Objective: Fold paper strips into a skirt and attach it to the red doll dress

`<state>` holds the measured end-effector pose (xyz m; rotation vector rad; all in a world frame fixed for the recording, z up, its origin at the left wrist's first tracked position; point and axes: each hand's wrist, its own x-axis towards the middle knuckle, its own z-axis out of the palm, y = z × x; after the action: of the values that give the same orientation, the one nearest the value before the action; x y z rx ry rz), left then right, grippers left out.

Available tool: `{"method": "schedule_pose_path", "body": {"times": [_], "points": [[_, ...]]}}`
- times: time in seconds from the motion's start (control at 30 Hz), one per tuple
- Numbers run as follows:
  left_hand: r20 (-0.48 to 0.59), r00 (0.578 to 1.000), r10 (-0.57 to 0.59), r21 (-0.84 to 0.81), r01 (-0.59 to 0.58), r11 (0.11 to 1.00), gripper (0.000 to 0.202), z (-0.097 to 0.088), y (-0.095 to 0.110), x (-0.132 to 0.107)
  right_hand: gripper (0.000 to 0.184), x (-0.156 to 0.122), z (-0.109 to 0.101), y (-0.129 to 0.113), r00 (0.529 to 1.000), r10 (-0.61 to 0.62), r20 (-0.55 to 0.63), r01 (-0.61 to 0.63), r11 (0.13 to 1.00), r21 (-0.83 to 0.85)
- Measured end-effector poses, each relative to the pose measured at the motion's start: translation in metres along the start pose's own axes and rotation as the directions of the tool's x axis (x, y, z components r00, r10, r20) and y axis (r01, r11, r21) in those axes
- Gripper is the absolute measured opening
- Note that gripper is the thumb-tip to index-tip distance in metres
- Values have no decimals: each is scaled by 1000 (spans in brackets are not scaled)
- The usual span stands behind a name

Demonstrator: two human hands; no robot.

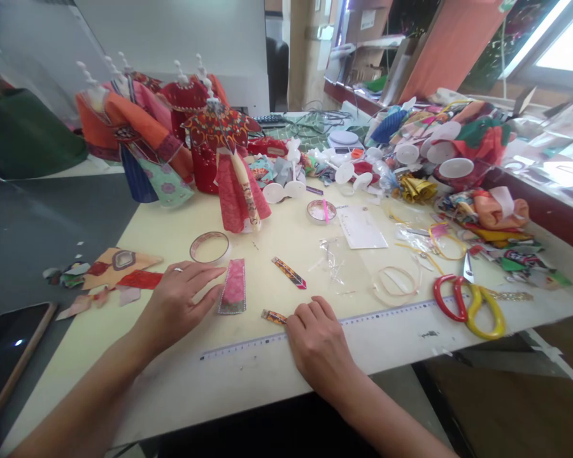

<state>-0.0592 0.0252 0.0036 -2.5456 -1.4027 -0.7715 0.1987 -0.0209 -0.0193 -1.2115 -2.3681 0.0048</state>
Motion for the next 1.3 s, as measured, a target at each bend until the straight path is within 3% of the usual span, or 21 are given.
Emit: {"method": "schedule_pose_path", "body": {"times": [0.13,0.27,0.63,0.9,1.13,1.3], "points": [[15,1000,14,10,-15,1000,20,2,2,1,27,11,11,-3,1000,15,15,-13,993,-115],[46,999,17,-17,-16,1000,20,3,8,1,25,26,18,-7,1000,22,9,-21,992,-127],[103,995,1,-68,6,998,18,-3,8,0,18,17,2,-6,998,41,51,-36,995,-94],[381,924,-35,-5,40,999,12,-2,20,-2,27,12,9,-2,1000,2,-26,-4,995,-99],[380,925,-18,-25,30,999,11,1,46,-6,18,17,-2,6,988,155,-29,-146,969,201],[375,927,28,-74,0,997,10,5,68,-13,17,18,-17,11,942,327,73,-321,819,475]]}}
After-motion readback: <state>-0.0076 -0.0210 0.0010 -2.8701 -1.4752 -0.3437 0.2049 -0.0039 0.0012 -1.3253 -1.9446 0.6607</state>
